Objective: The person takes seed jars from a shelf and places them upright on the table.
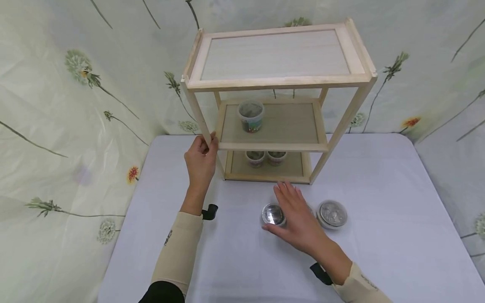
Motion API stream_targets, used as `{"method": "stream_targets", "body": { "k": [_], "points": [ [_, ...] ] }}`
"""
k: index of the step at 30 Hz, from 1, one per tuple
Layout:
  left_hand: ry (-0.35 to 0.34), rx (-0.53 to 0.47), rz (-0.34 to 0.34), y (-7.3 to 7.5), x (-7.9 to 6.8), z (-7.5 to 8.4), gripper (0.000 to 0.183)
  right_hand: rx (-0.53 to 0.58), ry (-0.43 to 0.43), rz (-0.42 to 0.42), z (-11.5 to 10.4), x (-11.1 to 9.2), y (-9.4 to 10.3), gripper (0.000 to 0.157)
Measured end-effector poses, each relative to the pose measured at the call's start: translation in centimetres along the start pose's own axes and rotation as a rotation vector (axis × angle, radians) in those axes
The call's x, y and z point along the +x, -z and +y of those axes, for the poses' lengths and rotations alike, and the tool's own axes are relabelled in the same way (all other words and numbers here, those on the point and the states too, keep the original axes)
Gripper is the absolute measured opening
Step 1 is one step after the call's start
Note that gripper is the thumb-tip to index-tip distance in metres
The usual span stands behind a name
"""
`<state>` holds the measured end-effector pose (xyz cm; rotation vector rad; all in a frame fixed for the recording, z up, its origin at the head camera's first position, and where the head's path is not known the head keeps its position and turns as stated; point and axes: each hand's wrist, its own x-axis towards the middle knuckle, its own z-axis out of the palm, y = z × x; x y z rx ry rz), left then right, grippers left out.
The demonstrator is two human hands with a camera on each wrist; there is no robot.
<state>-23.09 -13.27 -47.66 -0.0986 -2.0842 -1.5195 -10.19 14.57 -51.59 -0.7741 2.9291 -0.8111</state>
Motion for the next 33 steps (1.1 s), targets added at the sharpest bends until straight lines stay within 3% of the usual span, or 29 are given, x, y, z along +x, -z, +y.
{"method": "stream_targets", "body": {
  "k": [9,20,33],
  "points": [
    [0.003,0.001,-0.002,0.0,0.0,0.0,0.018,0.000,0.058,0.079,-1.6,0.5,2.4,0.111],
    [0.005,-0.002,0.005,0.0,0.0,-0.3,0.017,0.039,0.071,0.146,-2.3,1.8,5.2,0.115],
    [0.015,-0.029,0.010,-0.1,-0.1,-0.2,0.017,-0.015,0.097,0.165,-2.1,3.4,6.8,0.113]
  ]
}}
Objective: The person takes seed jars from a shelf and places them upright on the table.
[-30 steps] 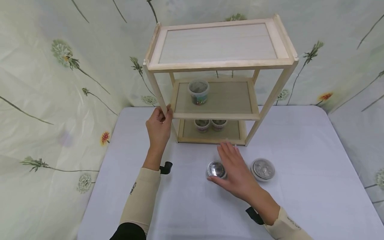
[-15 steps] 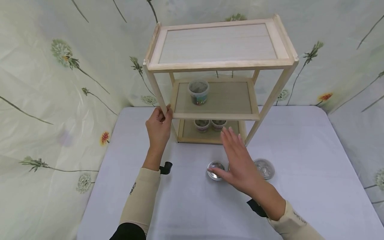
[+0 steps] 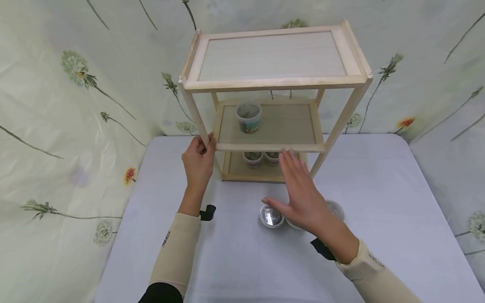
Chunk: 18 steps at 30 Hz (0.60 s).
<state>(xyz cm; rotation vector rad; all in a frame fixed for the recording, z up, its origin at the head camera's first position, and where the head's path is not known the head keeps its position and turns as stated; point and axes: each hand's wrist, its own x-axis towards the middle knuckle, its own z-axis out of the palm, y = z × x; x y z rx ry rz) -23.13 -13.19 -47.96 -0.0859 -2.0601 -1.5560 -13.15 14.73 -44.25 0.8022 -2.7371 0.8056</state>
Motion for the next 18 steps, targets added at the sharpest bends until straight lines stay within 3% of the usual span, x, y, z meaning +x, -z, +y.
{"method": "stream_targets", "body": {
  "k": [5,12,18],
  "points": [
    [0.007,-0.009,-0.004,0.0,-0.1,-0.1,0.016,-0.025,-0.003,-0.020,0.2,1.5,0.6,0.115],
    [-0.010,-0.012,-0.002,0.0,0.1,-0.2,0.016,-0.025,-0.006,0.018,0.8,3.0,1.2,0.111],
    [0.003,-0.002,-0.007,0.1,0.2,0.0,0.015,0.046,-0.008,0.024,1.5,3.8,1.2,0.110]
  ]
}}
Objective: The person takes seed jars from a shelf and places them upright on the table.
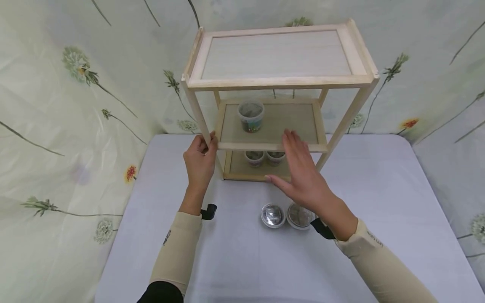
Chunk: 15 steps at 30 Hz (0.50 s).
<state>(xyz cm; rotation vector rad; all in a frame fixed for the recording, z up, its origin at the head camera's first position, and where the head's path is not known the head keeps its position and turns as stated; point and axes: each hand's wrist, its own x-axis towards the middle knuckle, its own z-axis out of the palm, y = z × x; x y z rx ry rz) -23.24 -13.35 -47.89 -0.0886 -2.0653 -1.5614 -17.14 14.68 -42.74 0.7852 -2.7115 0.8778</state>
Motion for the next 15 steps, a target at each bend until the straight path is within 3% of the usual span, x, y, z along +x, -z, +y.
{"method": "stream_targets", "body": {
  "k": [7,15],
  "points": [
    [-0.004,0.014,-0.001,0.0,-0.1,0.1,0.015,0.072,-0.014,0.044,0.3,1.1,0.2,0.104],
    [-0.014,0.011,0.006,-0.1,0.0,0.0,0.014,0.090,-0.109,0.094,0.6,3.3,1.3,0.104]
  ]
}}
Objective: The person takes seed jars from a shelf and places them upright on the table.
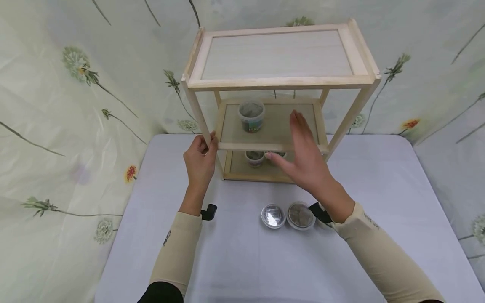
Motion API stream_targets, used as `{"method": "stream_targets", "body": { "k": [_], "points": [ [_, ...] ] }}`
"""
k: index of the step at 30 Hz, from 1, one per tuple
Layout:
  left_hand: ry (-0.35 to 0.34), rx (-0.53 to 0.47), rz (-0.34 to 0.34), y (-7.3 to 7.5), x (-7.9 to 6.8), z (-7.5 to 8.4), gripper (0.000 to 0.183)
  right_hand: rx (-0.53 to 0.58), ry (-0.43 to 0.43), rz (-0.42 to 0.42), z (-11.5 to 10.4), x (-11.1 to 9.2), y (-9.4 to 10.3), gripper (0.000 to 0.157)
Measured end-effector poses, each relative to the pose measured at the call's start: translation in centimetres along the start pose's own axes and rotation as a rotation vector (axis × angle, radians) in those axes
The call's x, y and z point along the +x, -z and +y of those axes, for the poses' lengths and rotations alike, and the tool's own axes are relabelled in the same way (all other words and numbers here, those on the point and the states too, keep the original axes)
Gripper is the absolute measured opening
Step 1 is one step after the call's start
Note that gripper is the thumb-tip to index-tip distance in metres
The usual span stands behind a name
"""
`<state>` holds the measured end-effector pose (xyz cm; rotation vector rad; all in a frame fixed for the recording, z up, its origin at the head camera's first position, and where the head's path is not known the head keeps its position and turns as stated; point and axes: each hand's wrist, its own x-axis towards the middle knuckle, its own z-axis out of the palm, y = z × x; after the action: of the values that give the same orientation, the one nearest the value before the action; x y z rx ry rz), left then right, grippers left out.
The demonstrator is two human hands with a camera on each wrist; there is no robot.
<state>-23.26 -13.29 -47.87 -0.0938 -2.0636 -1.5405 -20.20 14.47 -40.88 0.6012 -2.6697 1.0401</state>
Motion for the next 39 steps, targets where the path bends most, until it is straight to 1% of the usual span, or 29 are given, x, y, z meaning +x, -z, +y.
{"method": "stream_targets", "body": {
  "k": [5,9,18,27,31,36,39],
  "points": [
    [0.001,0.001,-0.005,0.0,0.0,0.0,0.014,0.045,-0.039,0.003,0.4,1.3,-0.3,0.102],
    [-0.003,0.001,-0.003,0.0,0.0,-0.1,0.014,0.063,-0.057,0.024,0.9,2.1,-0.9,0.101],
    [-0.007,-0.015,-0.014,0.0,0.1,0.0,0.016,0.078,-0.085,0.030,2.0,2.8,-1.1,0.104],
    [0.003,-0.043,-0.006,0.1,0.0,-0.1,0.016,0.109,-0.172,-0.013,2.1,4.3,-1.4,0.100],
    [0.006,-0.031,-0.001,0.0,-0.1,0.3,0.014,0.123,-0.180,0.008,2.2,4.9,-1.7,0.094],
    [0.007,-0.022,0.002,0.0,-0.1,1.7,0.012,0.146,-0.187,0.034,2.0,5.5,-2.0,0.089],
    [0.005,-0.021,0.001,0.0,-0.1,1.7,0.011,0.156,-0.205,0.034,1.9,5.8,-2.1,0.088]
  ]
}}
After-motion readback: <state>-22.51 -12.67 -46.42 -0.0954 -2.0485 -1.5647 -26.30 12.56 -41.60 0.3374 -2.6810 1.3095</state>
